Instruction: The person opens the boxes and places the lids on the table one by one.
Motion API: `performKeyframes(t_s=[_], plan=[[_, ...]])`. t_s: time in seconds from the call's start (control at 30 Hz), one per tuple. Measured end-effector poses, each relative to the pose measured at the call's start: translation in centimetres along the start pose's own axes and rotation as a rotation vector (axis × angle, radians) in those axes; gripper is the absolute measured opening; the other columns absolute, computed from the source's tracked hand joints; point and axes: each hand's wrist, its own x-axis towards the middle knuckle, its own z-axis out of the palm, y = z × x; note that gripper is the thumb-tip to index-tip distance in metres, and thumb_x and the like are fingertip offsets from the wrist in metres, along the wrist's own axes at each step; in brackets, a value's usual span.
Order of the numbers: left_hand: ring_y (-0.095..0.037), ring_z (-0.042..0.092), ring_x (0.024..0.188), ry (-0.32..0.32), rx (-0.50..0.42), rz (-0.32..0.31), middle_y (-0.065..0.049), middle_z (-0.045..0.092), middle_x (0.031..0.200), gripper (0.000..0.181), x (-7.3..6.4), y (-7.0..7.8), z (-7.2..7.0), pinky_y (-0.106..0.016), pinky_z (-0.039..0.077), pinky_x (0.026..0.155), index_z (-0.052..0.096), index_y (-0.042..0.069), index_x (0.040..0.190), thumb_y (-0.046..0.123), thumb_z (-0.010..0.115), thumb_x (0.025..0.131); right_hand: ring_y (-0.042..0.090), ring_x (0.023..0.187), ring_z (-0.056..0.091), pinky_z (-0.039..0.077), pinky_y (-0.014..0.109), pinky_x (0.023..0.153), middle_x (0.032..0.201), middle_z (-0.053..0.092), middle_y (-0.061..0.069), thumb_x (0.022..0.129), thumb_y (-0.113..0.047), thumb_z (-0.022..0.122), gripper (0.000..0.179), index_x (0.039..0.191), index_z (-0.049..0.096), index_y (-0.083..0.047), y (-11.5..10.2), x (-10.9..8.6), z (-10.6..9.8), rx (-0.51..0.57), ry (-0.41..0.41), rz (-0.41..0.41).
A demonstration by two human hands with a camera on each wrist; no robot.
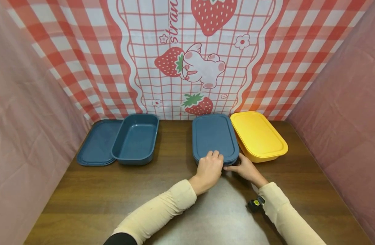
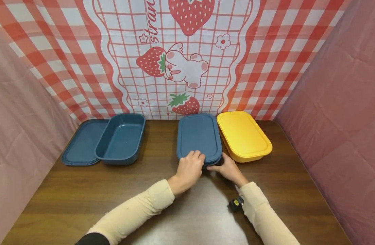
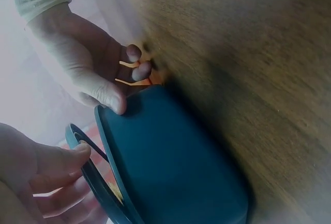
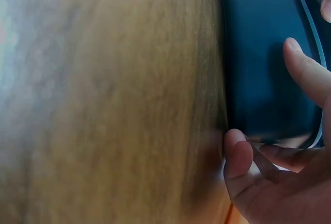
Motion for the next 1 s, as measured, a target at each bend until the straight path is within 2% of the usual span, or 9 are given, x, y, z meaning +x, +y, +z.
performKeyframes(t_s=[0.33,0.57,0.7,0.83,1.0], plan=[[-0.014,0.063,0.08,0.032,-0.062,-0.019,0.002,0.066,0.086,0.024,-0.1,-0.6,-0.2,-0.026,0.055,0.055,0.071,0.016,0.091,0.021,0.081,0.07,0.04,0.121,0.055,0.048,0.052,0.097,0.139,0.051,0.027,0.079,-0.038,0.08,0.087,0.145,0.038,0.0,-0.4,-0.1,-0.1,-0.022,-0.01,0.014],[-0.013,0.064,0.078,0.109,-0.125,-0.026,0.002,0.067,0.086,0.014,-0.2,-1.1,-0.4,-0.026,0.055,0.056,0.072,0.015,0.091,0.021,0.077,0.08,0.035,0.113,0.059,0.05,0.046,0.091,0.135,0.055,0.026,0.08,-0.039,0.079,0.084,0.142,0.04,0.001,-0.5,-0.1,-0.1,-0.033,-0.009,0.016],[-0.013,0.065,0.078,0.152,-0.15,-0.029,0.002,0.067,0.086,0.012,-0.3,-1.4,-0.5,-0.026,0.056,0.055,0.072,0.014,0.091,0.021,0.076,0.081,0.032,0.108,0.06,0.05,0.04,0.085,0.131,0.057,0.026,0.08,-0.038,0.079,0.081,0.14,0.043,0.003,-0.6,-0.1,-0.1,-0.038,-0.001,0.011],[-0.014,0.066,0.079,0.17,-0.186,-0.035,0.001,0.068,0.087,0.014,-0.4,-1.6,-0.6,-0.027,0.057,0.056,0.073,0.013,0.094,0.021,0.075,0.083,0.032,0.108,0.06,0.05,0.038,0.084,0.131,0.057,0.025,0.08,-0.035,0.08,0.079,0.139,0.044,0.003,-0.5,-0.1,-0.1,-0.037,0.01,0.003],[-0.014,0.066,0.082,0.163,-0.215,-0.055,0.001,0.069,0.09,0.015,-0.6,-1.9,-0.8,-0.027,0.057,0.058,0.073,0.013,0.097,0.021,0.074,0.085,0.03,0.105,0.06,0.049,0.035,0.082,0.131,0.057,0.025,0.08,-0.033,0.081,0.079,0.139,0.044,0.003,-0.3,0.0,0.0,-0.024,0.007,-0.004]])
